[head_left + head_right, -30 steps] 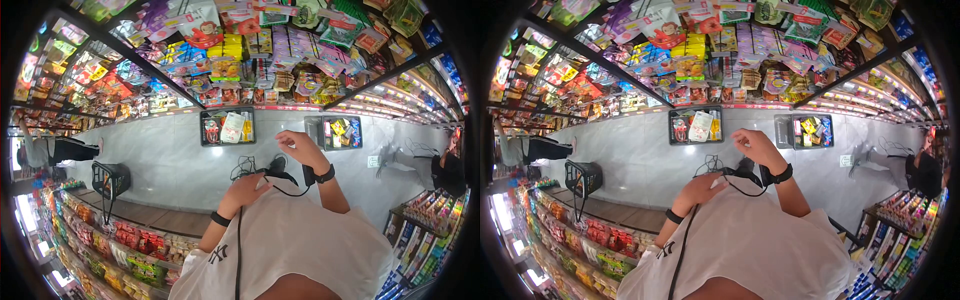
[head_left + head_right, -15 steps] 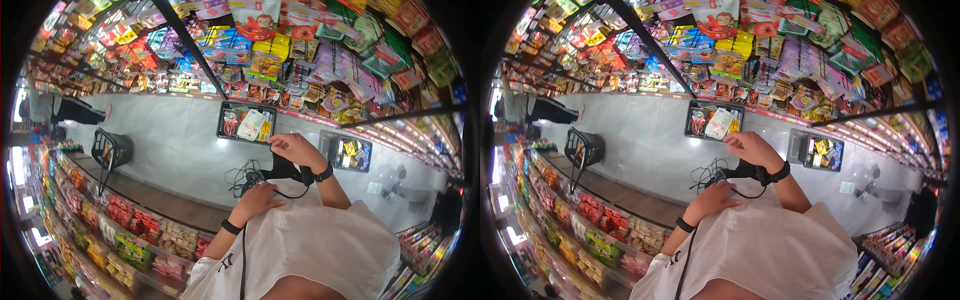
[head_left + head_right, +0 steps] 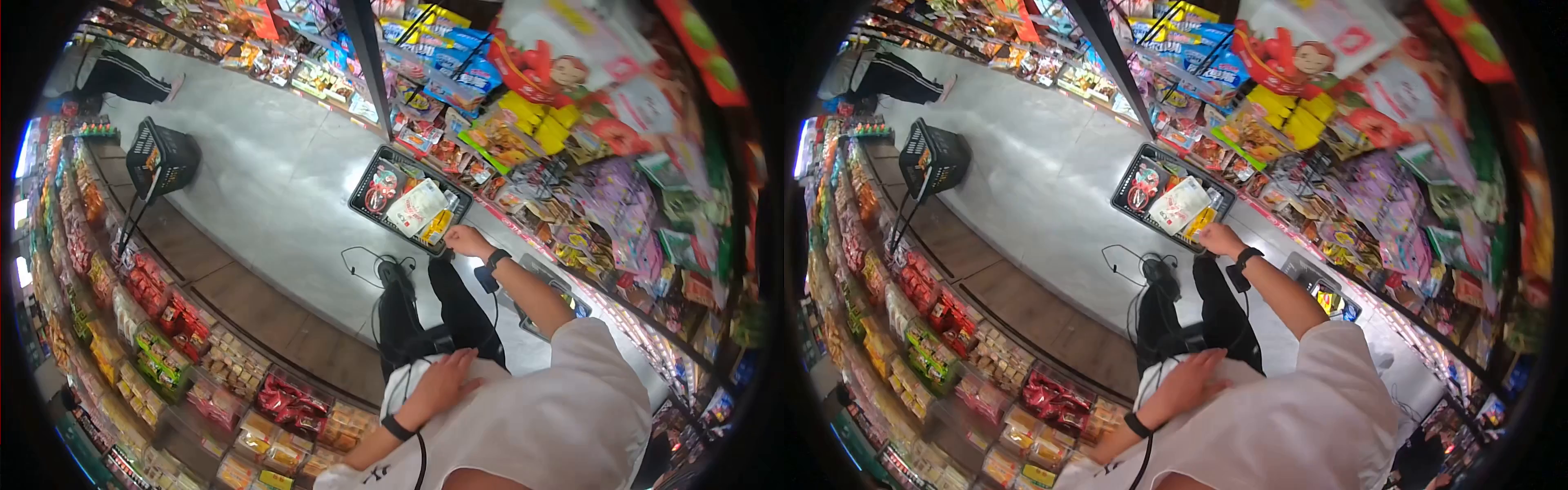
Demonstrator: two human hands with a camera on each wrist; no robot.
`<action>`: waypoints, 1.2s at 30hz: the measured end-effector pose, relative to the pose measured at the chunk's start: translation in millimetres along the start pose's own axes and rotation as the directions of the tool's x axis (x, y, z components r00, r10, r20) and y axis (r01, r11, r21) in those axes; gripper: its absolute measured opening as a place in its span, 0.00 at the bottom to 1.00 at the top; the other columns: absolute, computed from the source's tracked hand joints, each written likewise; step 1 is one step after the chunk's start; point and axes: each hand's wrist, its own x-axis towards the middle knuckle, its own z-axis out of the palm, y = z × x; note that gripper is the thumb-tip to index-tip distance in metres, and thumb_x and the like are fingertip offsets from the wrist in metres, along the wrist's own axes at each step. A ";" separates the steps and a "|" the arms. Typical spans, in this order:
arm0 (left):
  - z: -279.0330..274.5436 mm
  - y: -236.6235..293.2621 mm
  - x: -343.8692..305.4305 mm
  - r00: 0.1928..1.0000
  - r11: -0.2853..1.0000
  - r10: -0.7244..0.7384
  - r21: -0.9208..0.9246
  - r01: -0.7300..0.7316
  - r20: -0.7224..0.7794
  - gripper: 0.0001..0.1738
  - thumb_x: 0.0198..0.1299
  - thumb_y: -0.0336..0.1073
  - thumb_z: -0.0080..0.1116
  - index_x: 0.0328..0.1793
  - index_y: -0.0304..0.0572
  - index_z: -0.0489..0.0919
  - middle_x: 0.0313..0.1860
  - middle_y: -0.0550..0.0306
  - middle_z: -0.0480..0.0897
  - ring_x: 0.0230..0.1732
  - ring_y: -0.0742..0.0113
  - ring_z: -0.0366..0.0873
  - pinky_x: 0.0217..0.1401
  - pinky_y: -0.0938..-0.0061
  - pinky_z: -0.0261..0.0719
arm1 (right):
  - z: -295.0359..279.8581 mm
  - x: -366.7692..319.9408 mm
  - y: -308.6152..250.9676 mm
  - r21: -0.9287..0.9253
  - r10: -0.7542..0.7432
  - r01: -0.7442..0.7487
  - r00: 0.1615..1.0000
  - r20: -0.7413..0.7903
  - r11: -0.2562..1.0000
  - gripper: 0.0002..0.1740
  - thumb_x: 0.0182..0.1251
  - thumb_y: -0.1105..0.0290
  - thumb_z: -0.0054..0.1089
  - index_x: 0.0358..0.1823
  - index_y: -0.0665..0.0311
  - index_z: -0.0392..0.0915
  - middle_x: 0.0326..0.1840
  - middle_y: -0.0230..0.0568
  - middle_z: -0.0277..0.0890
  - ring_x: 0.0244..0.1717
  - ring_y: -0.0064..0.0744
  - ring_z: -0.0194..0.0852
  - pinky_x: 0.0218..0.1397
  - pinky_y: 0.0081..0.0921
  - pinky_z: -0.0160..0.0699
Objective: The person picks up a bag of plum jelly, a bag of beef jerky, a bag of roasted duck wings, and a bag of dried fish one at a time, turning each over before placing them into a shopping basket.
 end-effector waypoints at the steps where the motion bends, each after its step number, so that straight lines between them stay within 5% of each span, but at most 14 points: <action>1: -6.4 0.1 4.5 0.999 1.000 -0.029 0.006 0.029 -0.034 0.35 0.70 0.54 0.62 0.74 0.37 0.74 0.64 0.43 0.81 0.58 0.43 0.82 0.58 0.55 0.81 | 2.9 21.9 18.8 -0.027 0.053 -0.052 0.998 0.036 0.998 0.17 0.65 0.58 0.64 0.47 0.63 0.88 0.43 0.50 0.89 0.45 0.49 0.89 0.53 0.39 0.87; 3: 8.3 -24.8 4.8 0.986 0.988 -0.153 -0.021 0.155 0.067 0.35 0.71 0.55 0.61 0.74 0.37 0.74 0.63 0.44 0.82 0.58 0.44 0.82 0.57 0.54 0.81 | 15.4 62.4 58.6 -0.087 0.173 -0.164 0.979 0.106 0.983 0.20 0.64 0.54 0.63 0.44 0.63 0.88 0.44 0.52 0.89 0.48 0.55 0.88 0.55 0.43 0.86; 6: 23.6 -67.4 10.9 0.951 0.960 -0.258 -0.067 0.272 0.168 0.34 0.72 0.57 0.59 0.73 0.40 0.76 0.59 0.46 0.85 0.57 0.45 0.83 0.53 0.53 0.82 | 38.6 126.2 100.7 -0.201 0.162 -0.184 0.979 -0.124 0.962 0.23 0.62 0.52 0.64 0.45 0.66 0.87 0.43 0.56 0.88 0.51 0.58 0.87 0.57 0.45 0.86; 8: 46.4 -97.2 11.8 0.906 0.881 -0.326 -0.260 0.395 0.271 0.32 0.73 0.54 0.55 0.77 0.46 0.73 0.57 0.45 0.86 0.55 0.43 0.84 0.54 0.53 0.82 | 49.4 186.5 132.5 -0.259 0.321 -0.314 0.947 -0.014 0.914 0.36 0.60 0.47 0.69 0.60 0.69 0.82 0.54 0.62 0.85 0.61 0.57 0.83 0.67 0.44 0.80; 10: 53.9 -125.8 25.6 0.844 0.696 -0.362 -0.487 0.528 0.397 0.31 0.73 0.51 0.53 0.79 0.48 0.71 0.56 0.45 0.87 0.55 0.42 0.85 0.55 0.53 0.82 | 76.3 241.7 172.7 -0.251 0.267 -0.313 0.942 -0.202 0.916 0.53 0.54 0.41 0.75 0.72 0.74 0.70 0.67 0.66 0.77 0.71 0.57 0.75 0.76 0.43 0.72; 12: 52.4 -143.4 42.0 0.795 0.706 -0.353 -0.417 0.572 0.493 0.36 0.71 0.46 0.55 0.83 0.48 0.65 0.59 0.43 0.85 0.55 0.41 0.86 0.59 0.53 0.83 | 100.1 293.1 195.2 -0.284 0.268 -0.360 0.911 -0.314 0.889 0.63 0.48 0.39 0.81 0.76 0.77 0.64 0.74 0.66 0.71 0.77 0.59 0.68 0.80 0.44 0.67; 18: 49.7 -150.3 46.4 0.804 0.692 -0.347 -0.447 0.567 0.482 0.35 0.71 0.47 0.55 0.82 0.47 0.66 0.61 0.42 0.85 0.57 0.40 0.85 0.60 0.53 0.82 | 147.4 313.0 151.9 -0.243 0.414 -0.475 0.871 -0.265 0.846 0.49 0.47 0.40 0.82 0.66 0.65 0.76 0.66 0.57 0.80 0.71 0.56 0.75 0.71 0.49 0.76; 19: 47.9 -143.6 44.5 0.815 0.703 -0.344 -0.448 0.552 0.466 0.35 0.71 0.47 0.55 0.82 0.47 0.67 0.61 0.42 0.85 0.57 0.40 0.85 0.61 0.53 0.82 | 156.1 304.1 151.2 -0.280 0.379 -0.447 0.886 -0.266 0.849 0.36 0.53 0.44 0.80 0.55 0.61 0.82 0.60 0.52 0.84 0.66 0.55 0.79 0.64 0.52 0.81; 20: 44.6 -138.2 43.6 0.829 0.719 -0.341 -0.446 0.534 0.443 0.34 0.72 0.47 0.55 0.82 0.47 0.67 0.61 0.41 0.85 0.57 0.40 0.85 0.61 0.53 0.82 | 163.5 285.6 147.9 -0.382 0.117 -0.269 0.919 -0.377 0.884 0.24 0.56 0.50 0.78 0.42 0.63 0.86 0.44 0.53 0.87 0.50 0.58 0.86 0.52 0.48 0.83; 23: 36.9 -112.6 29.9 0.887 0.799 -0.345 -0.401 0.449 0.306 0.34 0.72 0.48 0.55 0.81 0.46 0.68 0.62 0.41 0.85 0.58 0.39 0.84 0.62 0.53 0.82 | 150.1 227.0 116.9 -0.324 0.003 -0.146 0.915 -0.404 0.935 0.19 0.57 0.55 0.77 0.30 0.65 0.82 0.34 0.51 0.86 0.41 0.58 0.85 0.46 0.51 0.80; 28: -20.8 -56.9 2.4 0.924 0.918 -0.325 -0.301 0.257 -0.201 0.23 0.73 0.44 0.60 0.67 0.39 0.79 0.57 0.42 0.84 0.58 0.39 0.80 0.61 0.52 0.78 | 71.2 112.9 23.2 0.092 0.280 -0.264 0.886 -0.370 0.960 0.20 0.63 0.57 0.72 0.51 0.61 0.89 0.48 0.50 0.91 0.51 0.50 0.90 0.53 0.41 0.85; 31: -58.1 -44.0 -21.8 0.874 0.959 -0.281 -0.162 0.235 -0.397 0.21 0.73 0.42 0.59 0.65 0.37 0.80 0.55 0.40 0.85 0.57 0.38 0.81 0.61 0.51 0.78 | 30.6 53.8 -32.1 0.217 0.195 -0.120 0.908 -0.370 0.969 0.19 0.65 0.61 0.73 0.51 0.68 0.89 0.45 0.44 0.92 0.47 0.34 0.91 0.50 0.34 0.84; 32: -70.9 -42.6 -27.5 0.848 0.957 -0.290 -0.141 0.253 -0.444 0.21 0.73 0.42 0.59 0.65 0.36 0.80 0.54 0.39 0.85 0.57 0.38 0.81 0.61 0.50 0.78 | 18.8 31.3 -57.9 0.347 0.162 -0.031 0.921 -0.355 0.937 0.21 0.66 0.58 0.73 0.50 0.69 0.89 0.45 0.48 0.92 0.48 0.40 0.92 0.52 0.36 0.84; 36: -96.0 -63.2 -46.6 0.794 0.983 -0.178 -0.076 0.165 -0.581 0.36 0.69 0.45 0.65 0.74 0.26 0.70 0.57 0.29 0.83 0.60 0.31 0.79 0.64 0.49 0.76 | -19.8 -55.5 -170.0 0.528 -0.026 0.209 0.943 -0.333 0.823 0.18 0.69 0.63 0.73 0.51 0.69 0.89 0.46 0.39 0.92 0.46 0.25 0.88 0.51 0.29 0.83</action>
